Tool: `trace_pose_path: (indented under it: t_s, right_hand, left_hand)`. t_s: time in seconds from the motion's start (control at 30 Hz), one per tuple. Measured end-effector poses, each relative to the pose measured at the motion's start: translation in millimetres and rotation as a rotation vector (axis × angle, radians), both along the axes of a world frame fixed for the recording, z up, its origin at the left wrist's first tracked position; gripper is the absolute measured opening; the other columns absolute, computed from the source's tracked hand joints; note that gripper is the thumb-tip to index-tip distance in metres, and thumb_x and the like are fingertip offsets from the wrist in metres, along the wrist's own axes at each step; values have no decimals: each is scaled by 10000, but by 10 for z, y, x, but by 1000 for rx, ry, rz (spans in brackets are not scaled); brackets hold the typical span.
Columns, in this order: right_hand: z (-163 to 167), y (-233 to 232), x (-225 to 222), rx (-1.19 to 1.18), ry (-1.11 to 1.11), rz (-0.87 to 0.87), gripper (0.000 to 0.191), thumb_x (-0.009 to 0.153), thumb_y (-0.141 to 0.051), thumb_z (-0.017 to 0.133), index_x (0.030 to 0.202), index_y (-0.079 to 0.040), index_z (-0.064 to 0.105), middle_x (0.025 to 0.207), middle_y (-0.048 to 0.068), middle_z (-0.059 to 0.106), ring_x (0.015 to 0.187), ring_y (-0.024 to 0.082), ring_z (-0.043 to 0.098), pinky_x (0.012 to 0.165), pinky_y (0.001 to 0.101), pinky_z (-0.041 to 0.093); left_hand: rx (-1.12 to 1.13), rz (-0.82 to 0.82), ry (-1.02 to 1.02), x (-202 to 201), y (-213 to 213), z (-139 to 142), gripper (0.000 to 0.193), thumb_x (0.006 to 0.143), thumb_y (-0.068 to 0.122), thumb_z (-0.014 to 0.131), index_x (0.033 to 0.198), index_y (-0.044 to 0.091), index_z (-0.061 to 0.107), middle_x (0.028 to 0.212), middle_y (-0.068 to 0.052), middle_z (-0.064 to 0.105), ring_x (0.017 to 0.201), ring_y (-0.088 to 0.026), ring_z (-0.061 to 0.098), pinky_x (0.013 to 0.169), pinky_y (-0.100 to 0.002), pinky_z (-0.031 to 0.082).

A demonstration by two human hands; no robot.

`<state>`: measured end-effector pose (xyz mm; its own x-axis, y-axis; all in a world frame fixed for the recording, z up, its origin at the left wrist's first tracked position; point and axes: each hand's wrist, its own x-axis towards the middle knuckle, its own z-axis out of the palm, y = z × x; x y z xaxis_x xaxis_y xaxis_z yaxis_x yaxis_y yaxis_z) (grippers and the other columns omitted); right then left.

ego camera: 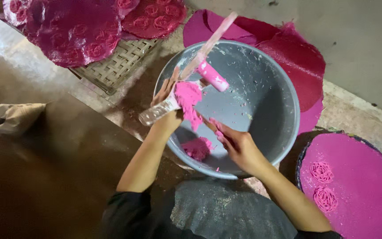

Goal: The person loads pink paste into a hand-held extruder press over a basin, squeezes it to pipe swirled rose-shaped nests onto round trays, and refills the extruder repeatedly. When a tray is filled with nests, the person sets it aside and continues on the next tray.

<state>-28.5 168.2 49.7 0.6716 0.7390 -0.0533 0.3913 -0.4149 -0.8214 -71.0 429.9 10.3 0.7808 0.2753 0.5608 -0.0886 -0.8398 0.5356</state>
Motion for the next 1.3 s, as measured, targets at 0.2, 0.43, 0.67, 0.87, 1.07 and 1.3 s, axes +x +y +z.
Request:
trace_pose_path:
  t_s: [0.2, 0.43, 0.67, 0.87, 1.07, 1.3]
  right_hand:
    - [67, -102, 420, 226, 162, 29, 443, 1077, -198, 556, 1508, -101, 536, 996, -44, 615, 842, 42, 502, 712, 245, 467]
    - [-96, 114, 117, 229, -171, 125, 392, 1081, -164, 564, 1465, -83, 558, 1039, 184, 622, 867, 90, 524, 721, 300, 478]
    - [1096, 110, 737, -524, -254, 261, 323, 1000, -364, 593, 1273, -252, 725, 794, 154, 737, 715, 270, 696, 620, 387, 531]
    - [836, 506, 307, -834, -988, 527, 312, 915, -235, 558, 1209, -182, 646, 876, 89, 713, 722, 268, 735, 559, 414, 578]
    - [1412, 300, 303, -557, -1029, 481, 328, 880, -198, 600, 1201, -210, 668, 764, 51, 681, 695, 261, 713, 563, 434, 572]
    - [1882, 105, 468, -654, -849, 363, 327, 876, -248, 607, 1178, -277, 728, 912, -21, 715, 754, 300, 709, 571, 445, 554]
  left_hand:
    - [65, 56, 87, 36, -135, 79, 775, 766, 247, 828, 1459, 47, 546, 1605, -222, 281, 1284, -527, 480, 974, -531, 479]
    - [177, 104, 2, 133, -12, -217, 672, 834, 275, 782, 1419, 39, 548, 1625, -257, 295, 1305, -455, 560, 1002, -492, 531]
    - [282, 31, -100, -1, 76, -313, 573, 894, 322, 820, 1373, 147, 559, 1537, -169, 552, 1199, -317, 654, 920, -390, 562]
    - [-349, -430, 169, -23, -318, -421, 695, 860, 261, 758, 1487, 99, 505, 1384, -128, 679, 1190, -266, 672, 1011, -366, 519]
    - [-646, -346, 380, -185, -59, -527, 558, 795, 94, 794, 1325, 58, 624, 1188, -90, 720, 1098, -184, 676, 1005, -341, 532]
    - [-656, -332, 230, -130, -34, -487, 614, 745, 89, 854, 1289, 19, 578, 1195, -84, 689, 1093, -174, 656, 983, -354, 525]
